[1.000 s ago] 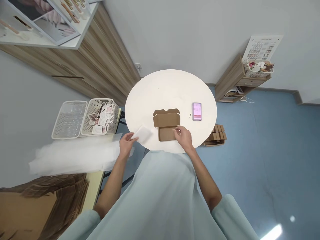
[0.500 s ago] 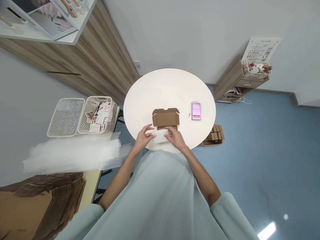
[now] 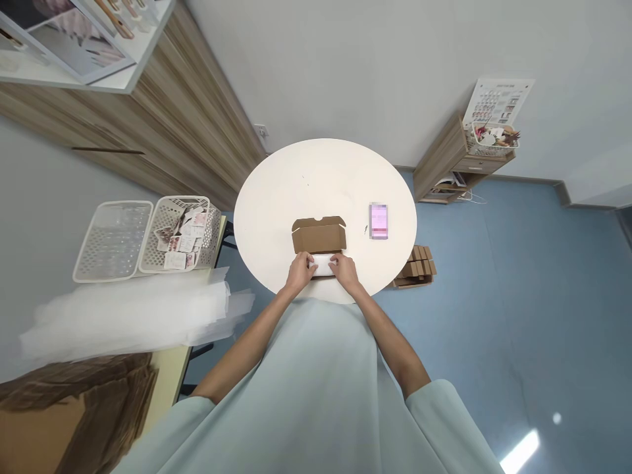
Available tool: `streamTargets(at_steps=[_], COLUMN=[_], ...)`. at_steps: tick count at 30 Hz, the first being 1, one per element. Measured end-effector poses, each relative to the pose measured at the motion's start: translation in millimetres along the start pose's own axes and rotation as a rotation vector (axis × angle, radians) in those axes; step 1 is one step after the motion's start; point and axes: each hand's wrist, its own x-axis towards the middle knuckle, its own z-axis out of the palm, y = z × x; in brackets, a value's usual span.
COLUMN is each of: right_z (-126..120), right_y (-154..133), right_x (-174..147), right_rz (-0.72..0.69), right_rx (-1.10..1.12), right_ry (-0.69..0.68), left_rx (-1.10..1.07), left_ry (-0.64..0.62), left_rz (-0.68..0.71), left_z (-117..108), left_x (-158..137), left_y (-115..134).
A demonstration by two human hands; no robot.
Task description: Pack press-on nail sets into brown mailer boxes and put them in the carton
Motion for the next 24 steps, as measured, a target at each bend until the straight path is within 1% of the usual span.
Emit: streamTargets(at_steps=[3,6,13,18,21,23,24], right_z=[2.0,4.6,10.3,11.2,10.2,5.6,1.5], right_y=[3.9,4.6,-4.8,-15.7,-19.9,-20.6,-20.2], right_x=[-0.2,0.1,-3.2,-6.7,-8.8,-10.3,-10.8], right_rz=[0.001,-0.024,-0.093,-0.097,-0.108,-0.142,-0.167], right_rx=[-0.065,-0.157,-0.395,-0.515,-0.55,-0.514,-0.468], right_ry=[-0.033,-0.071,-0.179,-0.235,-0.224,-0.179,-0.136], left_rx=[0.08,0.151,0.281,0.299,0.313,0.289,0.259], left_ry=[-0.071,-0.118,-0.178,-0.201,-0.218,-0.207,-0.176], left_rz=[0.042,0.037,-0.022,-0.008,0.0,0.015,0.021], left_z=[3.6,8.1,12.2,13.2,11.1,5.6,1.2], left_x=[-1.6,-3.0,-4.2,-5.0,-5.7,-7.1,-7.8], left_y=[-0.7,1.1,8.3,9.4,10.9,11.3,10.6])
